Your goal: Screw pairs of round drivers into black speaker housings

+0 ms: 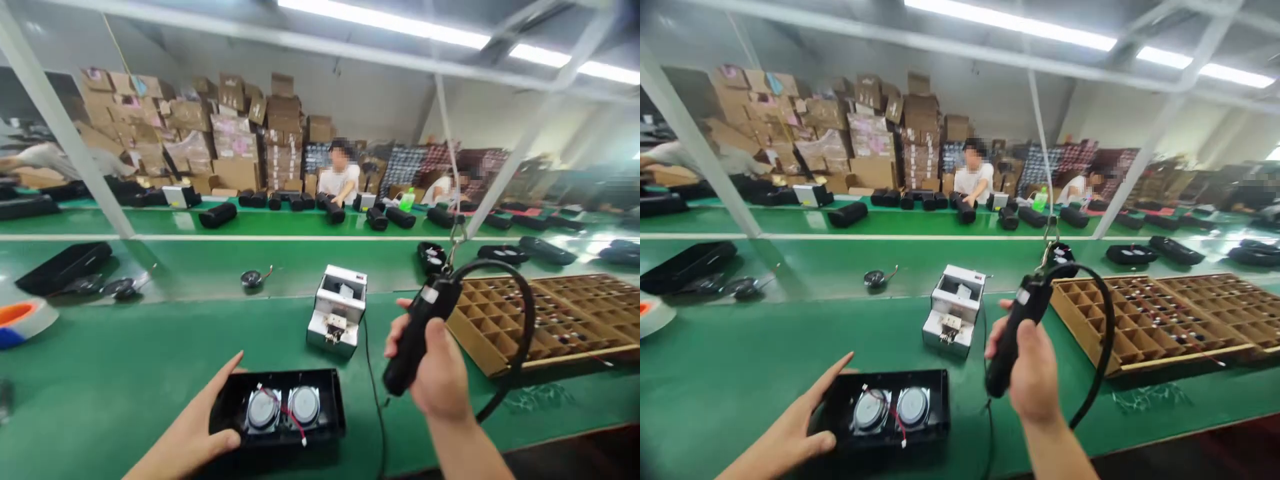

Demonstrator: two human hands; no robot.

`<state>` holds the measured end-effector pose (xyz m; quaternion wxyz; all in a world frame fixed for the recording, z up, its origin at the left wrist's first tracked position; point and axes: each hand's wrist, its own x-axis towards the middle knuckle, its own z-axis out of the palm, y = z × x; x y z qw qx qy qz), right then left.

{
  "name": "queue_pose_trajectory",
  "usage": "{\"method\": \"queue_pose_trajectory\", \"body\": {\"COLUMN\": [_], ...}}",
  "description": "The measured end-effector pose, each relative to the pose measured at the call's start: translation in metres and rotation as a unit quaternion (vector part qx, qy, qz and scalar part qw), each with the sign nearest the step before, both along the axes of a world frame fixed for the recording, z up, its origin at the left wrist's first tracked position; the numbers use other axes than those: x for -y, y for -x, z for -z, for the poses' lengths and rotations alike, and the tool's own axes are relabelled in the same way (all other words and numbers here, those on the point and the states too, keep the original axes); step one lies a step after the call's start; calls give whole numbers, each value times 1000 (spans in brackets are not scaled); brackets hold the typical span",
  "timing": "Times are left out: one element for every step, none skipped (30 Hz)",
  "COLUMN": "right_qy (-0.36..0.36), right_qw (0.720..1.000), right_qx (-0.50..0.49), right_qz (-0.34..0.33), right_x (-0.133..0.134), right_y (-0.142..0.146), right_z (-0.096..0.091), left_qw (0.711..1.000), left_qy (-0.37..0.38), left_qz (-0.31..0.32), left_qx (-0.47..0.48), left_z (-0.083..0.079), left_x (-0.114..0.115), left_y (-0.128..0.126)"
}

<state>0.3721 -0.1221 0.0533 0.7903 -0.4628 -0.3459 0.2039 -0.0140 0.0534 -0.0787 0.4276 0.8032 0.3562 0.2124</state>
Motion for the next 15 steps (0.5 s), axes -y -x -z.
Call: {"method": "queue_pose_trajectory", "body": {"right_qy": [47, 91, 128, 160, 187, 209, 230, 249, 268, 286, 300, 309, 311, 305, 290], "right_qw": [999, 995, 990, 984, 977, 969, 961, 951, 939, 926, 910, 892, 875, 859, 841], "right_qx": [-5, -1, 9, 25, 46, 69, 95, 122, 150, 180, 212, 248, 285, 321, 366], "right_qz": [23, 44, 62, 80, 96, 111, 124, 138, 153, 170, 192, 216, 238, 256, 273], "right_x": [5, 8, 11, 13, 14, 15, 16, 17, 18, 19, 20, 23, 27, 32, 38], "right_y": [-21, -40, -54, -65, -72, -77, -80, -81, -81, -80, -78, -75, -72, -68, -65], "right_z": [7, 17, 29, 41, 53, 65, 76, 86, 95, 103, 111, 117, 123, 127, 129], "left_qw": [999, 995, 988, 979, 969, 960, 951, 944, 937, 932, 928, 925, 924, 923, 923], "left_qy": [-29, -69, -104, -139, -170, -196, -220, -242, -261, -277, -290, -299, -304, -304, -302], "left_qz": [-1, -1, 4, 9, 18, 28, 37, 45, 51, 55, 58, 61, 66, 72, 79], "left_qx": [-36, -72, -112, -147, -176, -199, -214, -222, -226, -227, -225, -224, -223, -224, -227], "left_z": [-14, -27, -37, -45, -50, -53, -56, -57, -58, -59, -61, -63, -66, -69, -73], "left_x": [6, 11, 16, 20, 24, 27, 31, 34, 37, 39, 40, 41, 42, 42, 42], "left_y": [-2, -5, -9, -13, -17, -21, -23, -26, -28, -29, -31, -34, -37, -41, -45]}}
